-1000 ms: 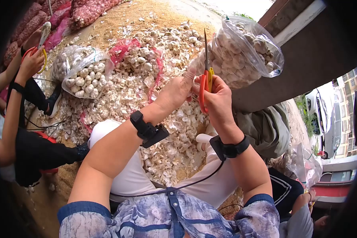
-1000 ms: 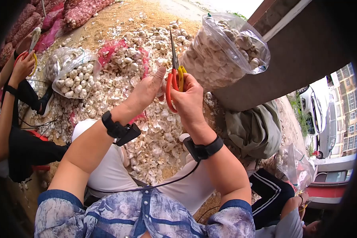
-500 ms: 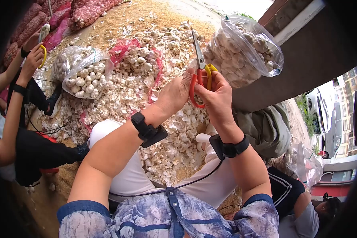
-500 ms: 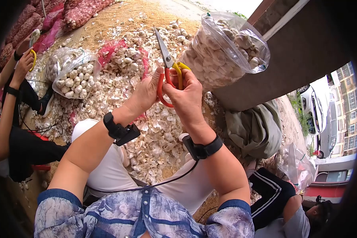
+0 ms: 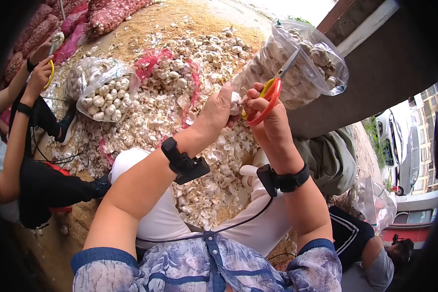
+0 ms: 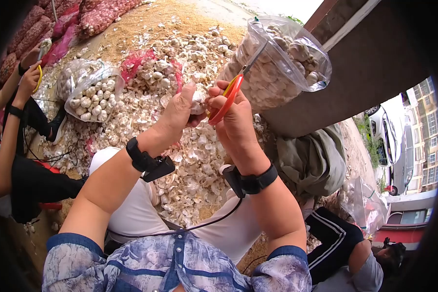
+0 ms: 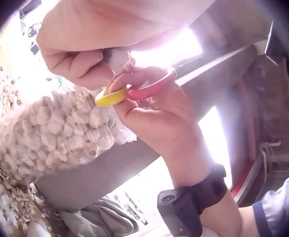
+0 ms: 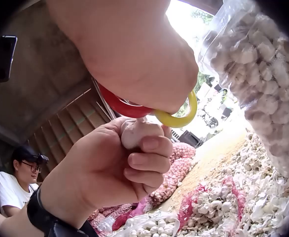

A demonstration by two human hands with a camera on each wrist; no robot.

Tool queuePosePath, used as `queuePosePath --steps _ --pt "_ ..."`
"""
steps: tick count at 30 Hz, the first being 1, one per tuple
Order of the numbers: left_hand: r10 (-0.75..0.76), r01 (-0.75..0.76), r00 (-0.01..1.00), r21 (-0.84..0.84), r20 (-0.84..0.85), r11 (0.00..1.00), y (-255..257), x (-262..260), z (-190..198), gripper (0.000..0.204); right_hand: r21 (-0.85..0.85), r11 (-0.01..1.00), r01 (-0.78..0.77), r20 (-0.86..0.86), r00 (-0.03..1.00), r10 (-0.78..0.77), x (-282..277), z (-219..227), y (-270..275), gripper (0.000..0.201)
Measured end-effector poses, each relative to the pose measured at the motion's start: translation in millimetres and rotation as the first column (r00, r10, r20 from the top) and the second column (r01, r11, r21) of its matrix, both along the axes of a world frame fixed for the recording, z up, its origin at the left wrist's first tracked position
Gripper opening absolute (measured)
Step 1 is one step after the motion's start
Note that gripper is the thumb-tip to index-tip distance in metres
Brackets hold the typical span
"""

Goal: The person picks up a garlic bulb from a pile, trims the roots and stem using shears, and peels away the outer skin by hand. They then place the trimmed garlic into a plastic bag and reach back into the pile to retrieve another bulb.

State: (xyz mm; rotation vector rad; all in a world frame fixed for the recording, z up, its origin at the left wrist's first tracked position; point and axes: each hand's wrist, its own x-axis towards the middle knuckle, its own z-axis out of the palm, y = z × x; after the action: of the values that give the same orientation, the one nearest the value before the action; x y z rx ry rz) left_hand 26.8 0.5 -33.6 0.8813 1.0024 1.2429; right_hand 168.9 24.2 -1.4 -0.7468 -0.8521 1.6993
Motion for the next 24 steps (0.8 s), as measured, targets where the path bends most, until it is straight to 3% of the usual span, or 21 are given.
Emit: queuePosePath --steps 1,3,4,6,9,12,13,16,17,20,24 --pt "0.003 -0.003 1.0 0.005 -0.001 1.0 2 0 5 0.052 -0.034 0.998 -0.051 -0.059 0.997 0.049 1 1 1 0.047" --pt "-0.002 0.078 0.97 -0.305 0.242 0.949 5 -2 9 0.053 -0.029 0.997 -0.069 -0.047 0.997 0.068 1 4 -2 0.049" --pt "-0.002 0.077 0.97 -0.302 0.242 0.95 6 -3 9 0.053 -0.016 0.996 -0.092 -0.042 0.995 0.092 0 5 -3 0.048" --pt "-0.006 0.154 0.911 -0.325 0.413 0.933 6 -4 9 0.051 -0.004 0.993 -0.118 -0.036 0.992 0.118 0 6 -3 0.047" --pt "-0.07 0.195 0.929 -0.319 0.364 0.928 10 -8 12 0.054 0.068 0.995 -0.069 0.065 0.996 0.064 5 10 -3 0.04" --pt "-0.037 0.2 0.907 -0.353 0.419 0.914 16 -25 13 0.062 0.113 0.991 -0.077 0.423 0.906 0.022 16 15 -6 0.037" --pt "-0.036 0.199 0.908 -0.354 0.417 0.914 18 -31 14 0.062 0.113 0.991 -0.078 0.422 0.906 0.023 18 15 -7 0.037" --pt "0.033 0.136 0.889 -0.331 0.457 0.934 18 -46 19 0.076 0.241 0.947 -0.215 0.702 0.712 -0.017 21 11 -13 0.051" --pt "0.034 0.134 0.889 -0.331 0.456 0.934 18 -49 21 0.076 0.241 0.946 -0.216 0.702 0.712 -0.017 22 12 -16 0.051" --pt "0.038 0.091 0.907 -0.284 0.418 0.955 14 -54 27 0.077 0.176 0.898 -0.403 0.933 0.358 -0.022 31 9 -18 0.064" --pt "0.057 0.025 0.955 -0.27 0.291 0.963 16 -52 30 0.076 0.365 0.828 -0.426 0.903 0.378 -0.203 28 2 -22 0.06"
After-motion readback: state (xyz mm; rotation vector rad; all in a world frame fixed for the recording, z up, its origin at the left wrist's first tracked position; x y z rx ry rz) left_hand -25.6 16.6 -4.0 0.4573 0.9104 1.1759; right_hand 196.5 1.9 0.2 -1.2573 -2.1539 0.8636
